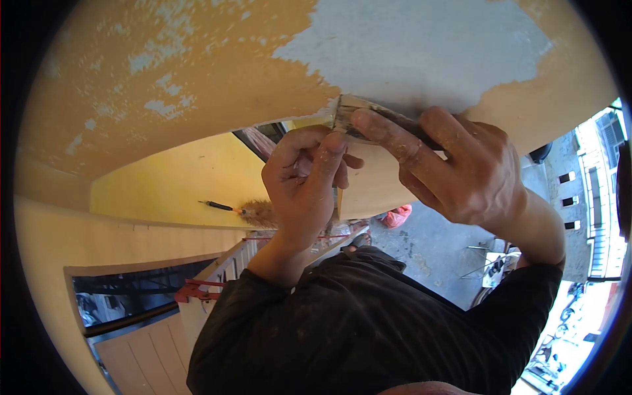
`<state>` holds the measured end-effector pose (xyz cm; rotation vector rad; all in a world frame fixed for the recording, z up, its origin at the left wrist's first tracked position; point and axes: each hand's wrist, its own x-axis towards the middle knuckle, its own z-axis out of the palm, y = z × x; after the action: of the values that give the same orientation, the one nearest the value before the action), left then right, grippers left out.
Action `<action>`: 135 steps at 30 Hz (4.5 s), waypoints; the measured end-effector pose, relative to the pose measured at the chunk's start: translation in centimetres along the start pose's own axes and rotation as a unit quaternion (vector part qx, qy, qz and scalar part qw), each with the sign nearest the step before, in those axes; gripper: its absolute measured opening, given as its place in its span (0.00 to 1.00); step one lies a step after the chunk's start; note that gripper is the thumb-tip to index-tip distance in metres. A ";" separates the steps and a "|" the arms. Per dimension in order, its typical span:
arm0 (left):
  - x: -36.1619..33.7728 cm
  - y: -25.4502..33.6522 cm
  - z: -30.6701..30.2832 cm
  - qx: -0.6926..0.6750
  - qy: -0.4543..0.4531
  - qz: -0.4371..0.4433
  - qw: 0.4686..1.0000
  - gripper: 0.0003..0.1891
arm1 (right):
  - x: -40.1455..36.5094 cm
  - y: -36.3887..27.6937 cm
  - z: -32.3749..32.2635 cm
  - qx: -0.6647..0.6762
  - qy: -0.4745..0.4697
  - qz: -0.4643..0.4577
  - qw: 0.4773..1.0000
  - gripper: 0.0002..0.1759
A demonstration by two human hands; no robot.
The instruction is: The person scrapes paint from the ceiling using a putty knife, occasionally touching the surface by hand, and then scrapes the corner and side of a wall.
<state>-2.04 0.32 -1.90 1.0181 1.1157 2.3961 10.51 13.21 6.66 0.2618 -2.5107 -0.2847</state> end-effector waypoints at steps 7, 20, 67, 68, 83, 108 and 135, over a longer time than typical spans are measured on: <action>-0.3 0.3 0.3 0.024 0.012 0.012 1.000 0.06 | -0.3 0.2 0.6 0.017 0.055 -0.024 0.998 0.38; 0.0 0.0 0.1 0.029 0.003 -0.008 1.000 0.06 | -0.2 0.0 0.1 0.011 0.030 0.004 0.999 0.36; 0.0 0.8 1.1 0.055 0.077 -0.016 0.995 0.09 | -0.5 -1.9 1.5 -0.001 0.093 0.081 0.992 0.39; 0.0 0.7 1.1 0.052 0.083 -0.012 0.995 0.09 | -0.4 -2.0 1.2 -0.001 0.091 0.073 0.993 0.39; 0.3 0.3 1.2 -0.050 0.075 -0.004 0.996 0.09 | 1.2 -2.5 0.0 0.000 0.034 0.081 0.996 0.34; 0.1 1.1 0.2 0.014 0.017 -0.038 0.999 0.09 | 0.7 -2.0 0.8 -0.024 0.055 0.061 0.996 0.34; 0.7 0.5 -0.6 0.076 -0.006 0.027 0.997 0.08 | 0.9 -1.2 1.2 -0.027 0.061 0.029 0.997 0.36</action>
<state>-2.99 0.04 -1.43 1.1236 1.2995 2.3719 9.24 12.01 5.82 0.1796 -2.3828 -0.3043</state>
